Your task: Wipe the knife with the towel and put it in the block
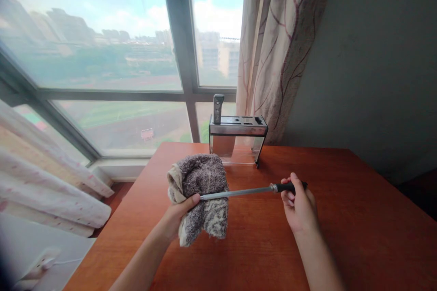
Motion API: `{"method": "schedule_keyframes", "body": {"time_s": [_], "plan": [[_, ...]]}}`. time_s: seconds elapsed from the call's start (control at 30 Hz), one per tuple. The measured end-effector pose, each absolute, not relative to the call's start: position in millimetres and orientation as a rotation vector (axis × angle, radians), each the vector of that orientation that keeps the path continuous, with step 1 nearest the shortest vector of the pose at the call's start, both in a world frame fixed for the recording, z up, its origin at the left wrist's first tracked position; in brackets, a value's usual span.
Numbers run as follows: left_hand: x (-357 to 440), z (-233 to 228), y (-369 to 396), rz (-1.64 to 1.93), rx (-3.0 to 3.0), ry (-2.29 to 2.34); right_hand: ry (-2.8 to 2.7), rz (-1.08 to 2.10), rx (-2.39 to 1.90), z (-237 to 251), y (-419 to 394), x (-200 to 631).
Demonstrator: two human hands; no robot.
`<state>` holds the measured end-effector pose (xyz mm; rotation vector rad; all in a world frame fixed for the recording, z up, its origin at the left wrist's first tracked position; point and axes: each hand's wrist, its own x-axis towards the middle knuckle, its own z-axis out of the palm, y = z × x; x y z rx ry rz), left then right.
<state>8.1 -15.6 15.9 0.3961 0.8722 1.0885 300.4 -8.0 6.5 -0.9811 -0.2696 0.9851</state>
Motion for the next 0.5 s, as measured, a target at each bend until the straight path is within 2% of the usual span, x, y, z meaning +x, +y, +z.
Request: {"method": "schedule_keyframes", "body": {"time_s": [0.27,0.5], "plan": [[17.8,12.9,-5.7,1.292,0.501,1.055,-0.594,0.731,-0.954,43.3,-27.2,301.5],[8.0,25.5,2.1,1.424,0.375,0.874,-0.801,1.086,-1.049,22.3,-57.9,311.0]]}}
